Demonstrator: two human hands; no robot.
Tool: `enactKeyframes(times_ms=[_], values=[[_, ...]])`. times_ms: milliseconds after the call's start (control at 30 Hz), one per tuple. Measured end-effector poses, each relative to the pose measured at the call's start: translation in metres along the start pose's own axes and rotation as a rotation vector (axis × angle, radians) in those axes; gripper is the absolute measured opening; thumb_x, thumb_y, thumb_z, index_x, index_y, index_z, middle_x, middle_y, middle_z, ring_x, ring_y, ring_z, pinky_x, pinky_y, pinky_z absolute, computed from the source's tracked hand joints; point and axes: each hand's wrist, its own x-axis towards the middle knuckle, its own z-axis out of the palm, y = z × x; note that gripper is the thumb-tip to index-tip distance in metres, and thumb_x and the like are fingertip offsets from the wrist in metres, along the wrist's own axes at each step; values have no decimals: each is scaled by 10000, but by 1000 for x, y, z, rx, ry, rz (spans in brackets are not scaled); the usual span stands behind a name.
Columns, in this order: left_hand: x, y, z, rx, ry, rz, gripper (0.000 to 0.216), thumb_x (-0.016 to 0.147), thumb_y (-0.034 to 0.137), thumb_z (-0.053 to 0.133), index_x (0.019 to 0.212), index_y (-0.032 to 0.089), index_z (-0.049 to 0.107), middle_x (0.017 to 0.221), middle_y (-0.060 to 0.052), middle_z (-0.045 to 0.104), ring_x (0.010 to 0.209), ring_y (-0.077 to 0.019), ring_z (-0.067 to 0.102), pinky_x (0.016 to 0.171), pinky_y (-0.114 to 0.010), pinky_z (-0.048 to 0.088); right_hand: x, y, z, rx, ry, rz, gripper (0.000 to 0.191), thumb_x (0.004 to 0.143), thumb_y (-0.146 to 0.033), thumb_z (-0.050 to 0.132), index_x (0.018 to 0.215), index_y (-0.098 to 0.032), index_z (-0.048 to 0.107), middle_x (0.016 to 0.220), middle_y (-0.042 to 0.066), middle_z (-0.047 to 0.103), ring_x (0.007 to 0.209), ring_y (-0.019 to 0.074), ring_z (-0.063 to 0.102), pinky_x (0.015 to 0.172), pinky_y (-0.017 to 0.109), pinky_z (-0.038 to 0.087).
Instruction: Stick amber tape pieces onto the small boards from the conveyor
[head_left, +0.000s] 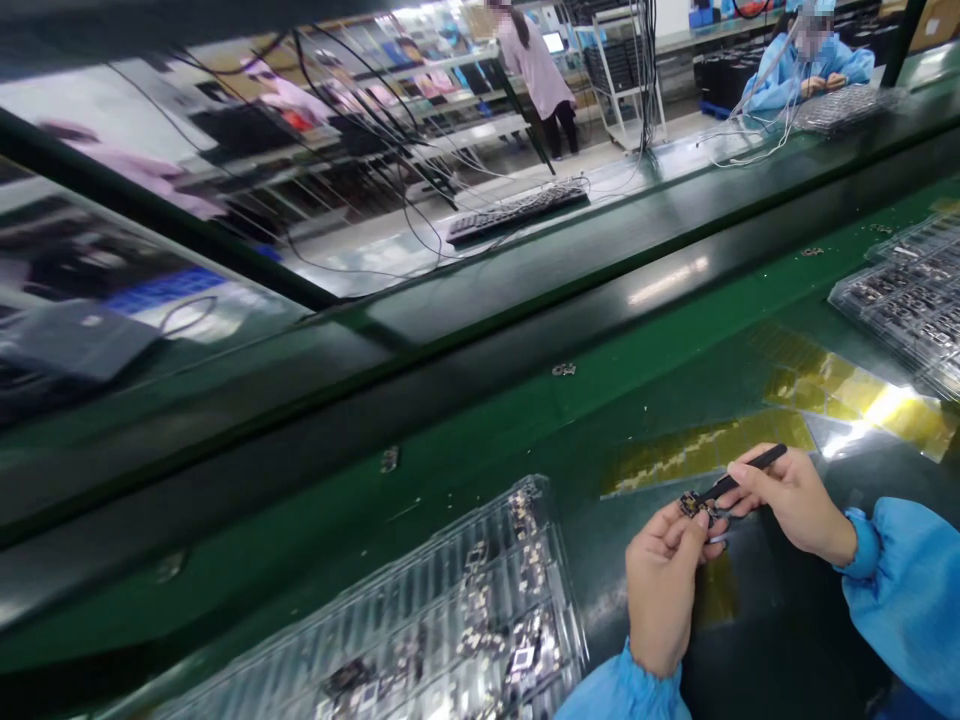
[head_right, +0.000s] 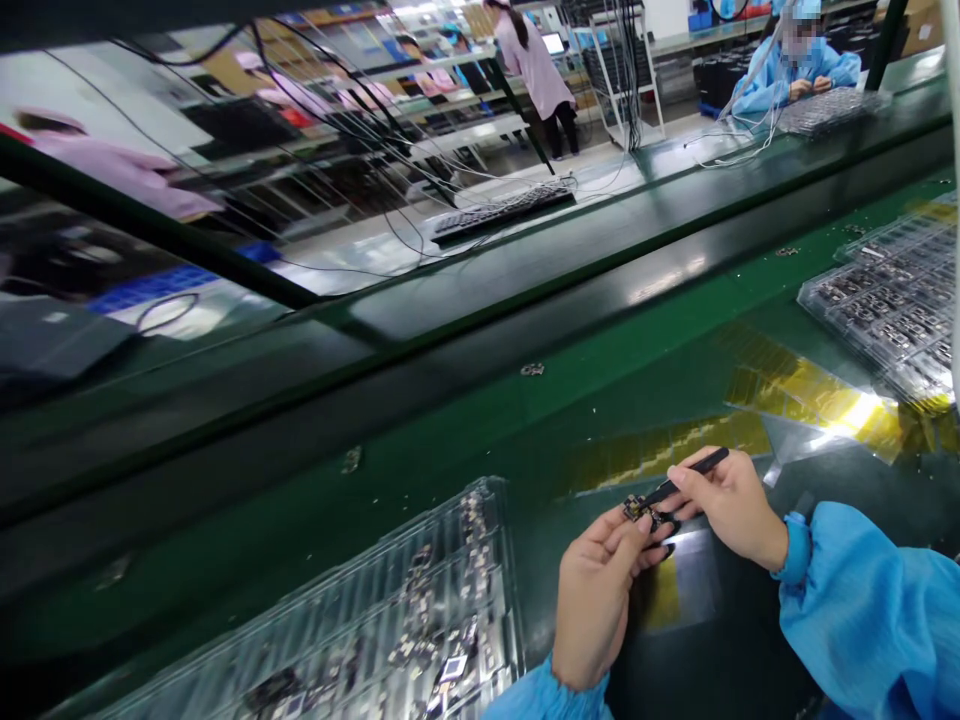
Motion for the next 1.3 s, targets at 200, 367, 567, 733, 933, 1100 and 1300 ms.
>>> enactKeyframes(times_ms=[200,367,567,733,933,1100,1300], values=[[1,-1,0,30,-14,8,381,666,308,728,959,90,619,849,-112,707,722,-179,667,592,-233,524,0,-1,0,-38,-8,3,336,665,-423,714,760,-125,594,659,61,701,612,195,691,496,241,542],[1,-1,0,27,-6,6,394,643,319,744,946,96,628,821,-105,710,702,-183,667,586,-241,528,-1,1,-1,-49,-22,-15,309,691,-411,699,763,-126,602,656,57,699,614,190,691,498,241,550],[1,-1,1,26,-6,9,402,631,336,750,934,98,633,844,-118,713,742,-210,676,571,-237,524,0,2,-2,-65,-29,-20,300,699,-409,694,770,-132,602,642,50,694,615,186,691,497,241,557],[1,-1,1,34,-11,11,406,634,334,747,941,94,634,848,-121,712,737,-207,676,561,-229,521,0,2,-3,-78,-29,-29,312,697,-420,692,771,-130,604,649,54,694,618,194,691,496,254,561],[0,-1,0,54,-33,30,393,676,338,714,974,95,635,852,-116,708,744,-199,672,574,-228,518,-2,-1,-2,-112,-31,-40,312,703,-423,687,773,-131,606,649,59,698,622,190,691,513,252,564],[1,-2,-1,31,-23,26,410,647,391,720,926,95,665,848,-123,707,737,-215,673,560,-243,519,-4,-3,-1,-151,-3,-66,335,685,-455,691,753,-138,607,630,55,690,623,202,691,512,273,568],[2,-3,-2,31,-36,40,385,677,396,694,928,105,673,869,-120,705,703,-194,666,579,-257,525,-5,-4,0,-175,10,-91,338,684,-466,687,739,-140,614,636,60,691,613,206,688,511,277,566]])
